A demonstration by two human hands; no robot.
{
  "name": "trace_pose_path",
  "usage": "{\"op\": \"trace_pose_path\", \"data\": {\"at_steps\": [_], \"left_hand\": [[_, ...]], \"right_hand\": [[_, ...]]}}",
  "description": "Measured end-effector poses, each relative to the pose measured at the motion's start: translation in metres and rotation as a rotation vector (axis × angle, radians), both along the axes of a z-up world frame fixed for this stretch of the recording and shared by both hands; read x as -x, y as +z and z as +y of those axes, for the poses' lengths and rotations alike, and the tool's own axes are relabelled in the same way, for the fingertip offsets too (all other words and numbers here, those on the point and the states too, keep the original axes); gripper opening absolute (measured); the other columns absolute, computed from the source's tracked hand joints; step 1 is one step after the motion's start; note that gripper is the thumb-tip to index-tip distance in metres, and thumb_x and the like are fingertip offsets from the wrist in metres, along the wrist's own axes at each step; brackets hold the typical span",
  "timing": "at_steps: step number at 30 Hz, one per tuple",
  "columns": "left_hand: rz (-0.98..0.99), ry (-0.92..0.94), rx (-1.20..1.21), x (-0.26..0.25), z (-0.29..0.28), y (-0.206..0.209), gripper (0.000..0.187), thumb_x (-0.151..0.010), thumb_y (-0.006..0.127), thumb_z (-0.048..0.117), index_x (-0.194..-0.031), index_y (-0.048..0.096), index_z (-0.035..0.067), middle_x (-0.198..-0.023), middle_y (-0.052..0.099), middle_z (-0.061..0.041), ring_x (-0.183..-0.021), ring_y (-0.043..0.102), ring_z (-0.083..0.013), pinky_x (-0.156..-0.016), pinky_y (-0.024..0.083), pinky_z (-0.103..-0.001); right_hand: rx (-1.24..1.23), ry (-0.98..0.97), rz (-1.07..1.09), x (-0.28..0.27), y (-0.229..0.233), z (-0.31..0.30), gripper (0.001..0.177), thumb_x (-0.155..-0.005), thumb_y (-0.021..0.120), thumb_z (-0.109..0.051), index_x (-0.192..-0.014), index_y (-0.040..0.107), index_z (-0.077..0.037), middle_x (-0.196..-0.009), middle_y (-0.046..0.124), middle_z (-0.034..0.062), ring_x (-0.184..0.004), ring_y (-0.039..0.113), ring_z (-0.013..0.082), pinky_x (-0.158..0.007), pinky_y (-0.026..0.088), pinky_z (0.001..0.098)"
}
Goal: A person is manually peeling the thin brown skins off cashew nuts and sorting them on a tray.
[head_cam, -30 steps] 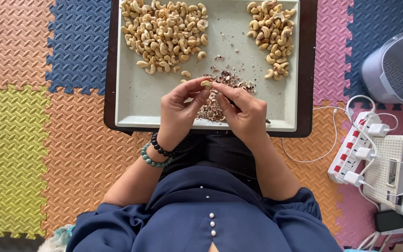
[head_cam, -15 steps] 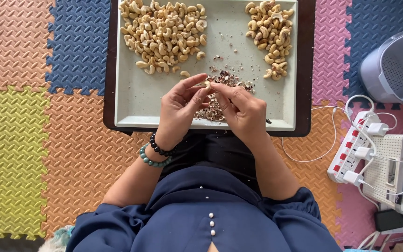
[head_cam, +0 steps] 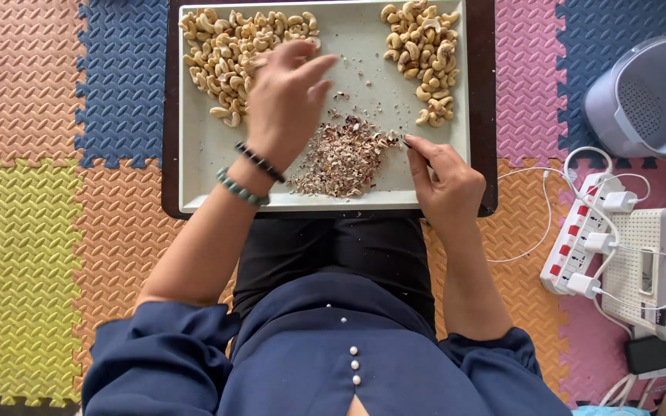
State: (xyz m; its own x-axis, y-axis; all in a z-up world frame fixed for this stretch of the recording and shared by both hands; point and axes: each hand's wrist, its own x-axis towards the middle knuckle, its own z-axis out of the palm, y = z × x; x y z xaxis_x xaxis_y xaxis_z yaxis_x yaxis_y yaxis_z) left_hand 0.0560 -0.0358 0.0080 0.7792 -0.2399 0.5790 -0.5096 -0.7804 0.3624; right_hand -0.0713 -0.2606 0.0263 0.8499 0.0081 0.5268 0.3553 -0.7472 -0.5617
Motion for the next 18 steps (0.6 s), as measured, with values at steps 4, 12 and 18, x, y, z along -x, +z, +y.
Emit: {"op": "trace_pose_path", "data": {"at_steps": [4, 12, 18], "left_hand": [[0.076, -0.159, -0.074, -0.039, -0.058, -0.02, 0.019, -0.093, 0.073, 0.013, -0.109, 0.08, 0.021, -0.104, 0.075, -0.004, -0.078, 0.066, -0.0129, -0.065, 0.06, -0.022], [0.036, -0.04, -0.134, -0.049, -0.107, -0.042, 0.02, -0.086, 0.075, 0.015, -0.104, 0.067, 0.015, -0.103, 0.065, -0.001, -0.075, 0.067, -0.0236, -0.06, 0.059, -0.036], [-0.056, 0.004, -0.221, -0.045, -0.107, -0.051, 0.041, -0.088, 0.067, 0.01, -0.128, 0.062, 0.017, -0.101, 0.072, 0.0, -0.07, 0.07, -0.0191, -0.06, 0.061, -0.031]], "right_hand": [[0.097, -0.031, -0.061, -0.001, -0.006, 0.002, 0.02, -0.096, 0.077, -0.001, -0.116, 0.078, -0.004, -0.095, 0.076, 0.0066, -0.06, 0.058, 0.0148, -0.055, 0.046, 0.0285], [0.132, -0.02, -0.117, 0.003, -0.006, 0.0, 0.019, -0.094, 0.079, 0.0, -0.112, 0.078, -0.004, -0.091, 0.073, 0.0054, -0.062, 0.059, 0.0177, -0.058, 0.045, 0.0304], [0.139, -0.03, -0.119, 0.005, -0.006, 0.002, 0.019, -0.093, 0.08, 0.002, -0.112, 0.078, -0.003, -0.096, 0.076, 0.0058, -0.068, 0.064, 0.0176, -0.062, 0.049, 0.0306]]}}
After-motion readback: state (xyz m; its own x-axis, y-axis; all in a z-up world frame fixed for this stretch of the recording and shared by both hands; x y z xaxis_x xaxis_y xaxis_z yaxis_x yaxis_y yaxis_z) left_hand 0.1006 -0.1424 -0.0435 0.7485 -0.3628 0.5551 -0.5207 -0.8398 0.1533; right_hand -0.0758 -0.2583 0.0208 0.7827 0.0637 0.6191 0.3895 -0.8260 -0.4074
